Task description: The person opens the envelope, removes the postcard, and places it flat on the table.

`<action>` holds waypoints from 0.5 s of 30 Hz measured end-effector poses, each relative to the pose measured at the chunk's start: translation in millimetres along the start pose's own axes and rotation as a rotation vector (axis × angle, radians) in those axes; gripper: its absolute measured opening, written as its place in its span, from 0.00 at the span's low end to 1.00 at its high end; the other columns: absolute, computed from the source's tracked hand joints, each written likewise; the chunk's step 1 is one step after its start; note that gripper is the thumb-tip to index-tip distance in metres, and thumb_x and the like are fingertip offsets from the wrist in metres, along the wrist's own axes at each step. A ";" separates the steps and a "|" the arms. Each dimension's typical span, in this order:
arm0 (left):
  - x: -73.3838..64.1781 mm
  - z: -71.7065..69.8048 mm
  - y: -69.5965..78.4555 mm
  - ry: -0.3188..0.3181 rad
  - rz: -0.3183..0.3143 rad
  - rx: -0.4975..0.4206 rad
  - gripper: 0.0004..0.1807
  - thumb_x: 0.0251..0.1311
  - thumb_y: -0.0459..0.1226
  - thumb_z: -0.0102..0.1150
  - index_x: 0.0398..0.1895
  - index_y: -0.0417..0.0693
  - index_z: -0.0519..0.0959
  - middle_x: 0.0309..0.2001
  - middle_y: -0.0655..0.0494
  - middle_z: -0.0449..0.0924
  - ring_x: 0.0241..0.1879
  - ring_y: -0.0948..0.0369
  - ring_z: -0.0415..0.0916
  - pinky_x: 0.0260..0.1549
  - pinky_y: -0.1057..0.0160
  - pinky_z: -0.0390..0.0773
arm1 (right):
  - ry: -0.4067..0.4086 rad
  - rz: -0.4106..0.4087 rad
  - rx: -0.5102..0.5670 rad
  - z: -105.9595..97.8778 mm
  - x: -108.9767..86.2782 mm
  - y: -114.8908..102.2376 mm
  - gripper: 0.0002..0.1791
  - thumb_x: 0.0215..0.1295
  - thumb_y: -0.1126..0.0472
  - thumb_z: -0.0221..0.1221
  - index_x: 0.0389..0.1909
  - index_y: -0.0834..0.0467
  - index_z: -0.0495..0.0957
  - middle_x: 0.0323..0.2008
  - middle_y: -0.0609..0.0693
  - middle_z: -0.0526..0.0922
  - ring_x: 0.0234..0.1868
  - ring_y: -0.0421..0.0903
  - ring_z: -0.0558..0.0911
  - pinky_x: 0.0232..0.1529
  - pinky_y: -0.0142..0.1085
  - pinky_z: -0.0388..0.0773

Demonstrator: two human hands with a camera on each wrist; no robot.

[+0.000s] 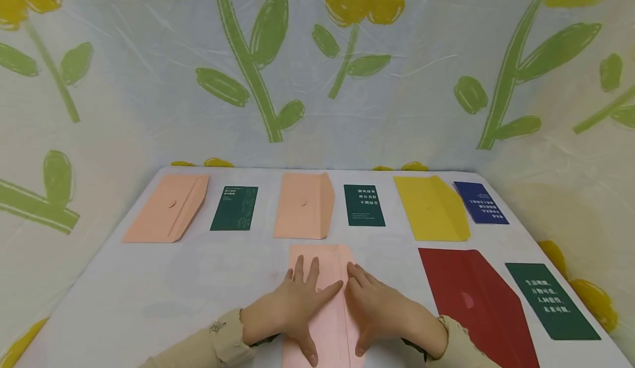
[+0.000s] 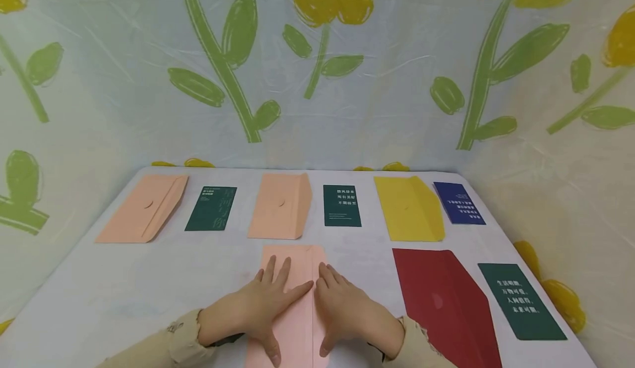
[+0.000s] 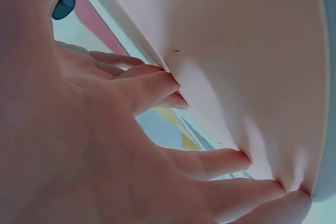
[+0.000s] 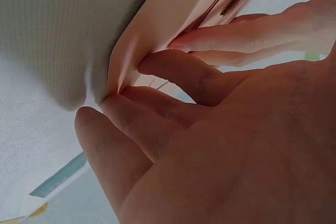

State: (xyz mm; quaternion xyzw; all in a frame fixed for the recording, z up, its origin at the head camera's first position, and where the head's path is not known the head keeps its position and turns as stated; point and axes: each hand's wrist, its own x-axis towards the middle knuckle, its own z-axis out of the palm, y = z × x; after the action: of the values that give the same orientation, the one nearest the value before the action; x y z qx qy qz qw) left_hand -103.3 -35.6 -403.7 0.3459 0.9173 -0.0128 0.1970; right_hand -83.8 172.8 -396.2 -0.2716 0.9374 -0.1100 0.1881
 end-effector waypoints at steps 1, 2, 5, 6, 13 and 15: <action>-0.5 -0.6 0.4 0.000 -0.001 0.001 0.73 0.18 0.71 0.77 0.78 0.73 0.53 0.77 0.34 0.42 0.73 0.29 0.39 0.63 0.36 0.62 | 0.000 -0.002 0.001 0.1 0.0 0.2 0.73 0.28 0.38 0.81 0.73 0.68 0.55 0.75 0.64 0.52 0.75 0.60 0.56 0.65 0.52 0.67; -0.9 -1.0 0.7 0.002 -0.002 0.004 0.73 0.18 0.71 0.77 0.78 0.72 0.54 0.77 0.34 0.42 0.73 0.30 0.40 0.63 0.36 0.63 | 0.002 -0.005 -0.001 0.2 0.1 0.6 0.73 0.28 0.38 0.81 0.72 0.69 0.55 0.75 0.64 0.53 0.75 0.60 0.56 0.65 0.52 0.67; -1.7 -1.7 1.2 0.003 -0.009 0.004 0.73 0.17 0.70 0.77 0.78 0.70 0.56 0.77 0.34 0.43 0.73 0.30 0.40 0.63 0.37 0.63 | 0.002 -0.011 0.000 0.5 0.8 1.0 0.71 0.28 0.37 0.81 0.71 0.68 0.57 0.75 0.64 0.53 0.74 0.61 0.56 0.64 0.52 0.68; -1.8 -2.0 1.4 0.003 -0.010 0.002 0.72 0.17 0.70 0.77 0.77 0.69 0.56 0.77 0.34 0.43 0.73 0.30 0.41 0.63 0.37 0.63 | 0.000 -0.010 0.003 0.6 0.8 1.1 0.70 0.28 0.37 0.81 0.71 0.67 0.58 0.75 0.64 0.53 0.74 0.61 0.56 0.63 0.52 0.68; 1.6 -0.2 0.6 0.018 0.000 -0.052 0.68 0.16 0.67 0.80 0.74 0.71 0.62 0.76 0.35 0.44 0.72 0.30 0.42 0.61 0.36 0.65 | -0.012 -0.001 0.036 -0.6 -0.2 0.3 0.71 0.29 0.37 0.81 0.72 0.67 0.56 0.76 0.63 0.52 0.75 0.60 0.55 0.63 0.53 0.68; 1.8 0.0 0.2 0.031 0.010 -0.070 0.67 0.16 0.66 0.81 0.73 0.71 0.63 0.75 0.34 0.45 0.72 0.29 0.43 0.60 0.36 0.66 | -0.017 0.002 0.042 -1.2 -0.6 0.4 0.71 0.29 0.38 0.80 0.73 0.67 0.56 0.76 0.63 0.51 0.75 0.60 0.55 0.63 0.53 0.68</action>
State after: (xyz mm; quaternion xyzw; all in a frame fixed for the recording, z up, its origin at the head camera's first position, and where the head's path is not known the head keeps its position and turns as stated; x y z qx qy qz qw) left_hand -104.4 -34.3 -404.3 0.3437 0.9183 0.0258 0.1949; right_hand -84.0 173.6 -395.1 -0.2675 0.9335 -0.1272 0.2020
